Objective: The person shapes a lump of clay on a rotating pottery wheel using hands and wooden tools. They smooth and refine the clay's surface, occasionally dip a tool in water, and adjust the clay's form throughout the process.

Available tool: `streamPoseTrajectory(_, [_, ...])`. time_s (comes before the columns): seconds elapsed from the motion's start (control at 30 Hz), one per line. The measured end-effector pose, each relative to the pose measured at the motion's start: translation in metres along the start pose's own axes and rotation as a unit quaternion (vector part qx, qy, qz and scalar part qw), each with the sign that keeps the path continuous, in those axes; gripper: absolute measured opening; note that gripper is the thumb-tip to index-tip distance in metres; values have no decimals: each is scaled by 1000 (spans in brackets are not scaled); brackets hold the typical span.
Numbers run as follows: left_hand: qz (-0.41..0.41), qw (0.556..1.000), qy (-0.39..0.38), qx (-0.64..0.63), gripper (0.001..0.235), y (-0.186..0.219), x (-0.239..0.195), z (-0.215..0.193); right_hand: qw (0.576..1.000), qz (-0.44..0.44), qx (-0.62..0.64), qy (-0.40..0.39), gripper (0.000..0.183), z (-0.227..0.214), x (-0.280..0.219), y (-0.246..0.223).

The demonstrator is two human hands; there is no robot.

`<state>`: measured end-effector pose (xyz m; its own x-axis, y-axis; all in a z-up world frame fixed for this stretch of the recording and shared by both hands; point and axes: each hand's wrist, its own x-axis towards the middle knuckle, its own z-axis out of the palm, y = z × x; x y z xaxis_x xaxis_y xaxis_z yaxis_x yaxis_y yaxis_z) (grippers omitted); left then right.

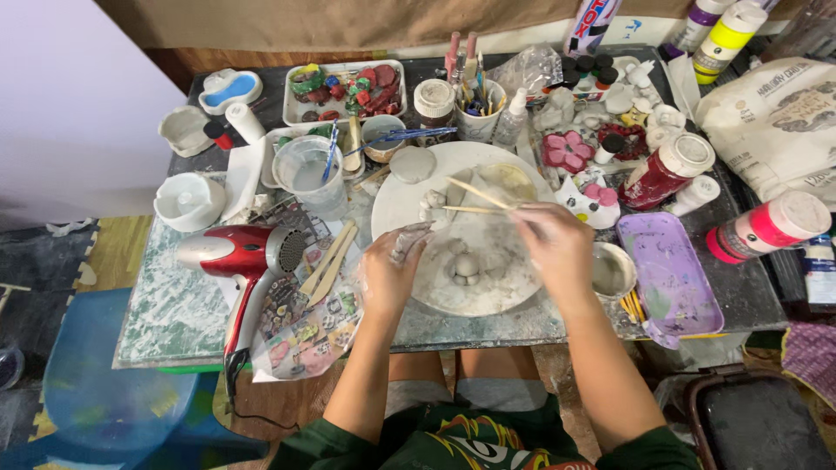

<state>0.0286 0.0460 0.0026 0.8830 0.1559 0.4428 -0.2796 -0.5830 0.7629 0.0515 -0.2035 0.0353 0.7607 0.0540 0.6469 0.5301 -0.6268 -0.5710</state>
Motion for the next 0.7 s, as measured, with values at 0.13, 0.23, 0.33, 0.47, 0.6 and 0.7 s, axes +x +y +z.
streamPoseTrajectory(0.13, [27,999,-16,27,19,7,3,-2,988,-74,-120,-58,19,-3,0,-5])
streamPoseTrajectory(0.23, [36,999,-14,17,21,16,10,-2,992,-83,-75,-51,18,-22,-3,-4])
streamPoseTrajectory(0.33, [43,998,-21,28,22,24,17,1,999,-12,-14,-36,16,-55,-3,16])
streamPoseTrajectory(0.47, [77,994,-38,64,20,40,26,7,993,63,-97,-8,16,-90,13,70])
streamPoseTrajectory(0.6, [74,992,-86,50,23,66,37,20,949,-37,-304,-76,29,-60,54,162])
streamPoseTrajectory(0.7, [141,985,-87,38,36,84,40,30,858,-18,-478,-187,34,-25,78,219])
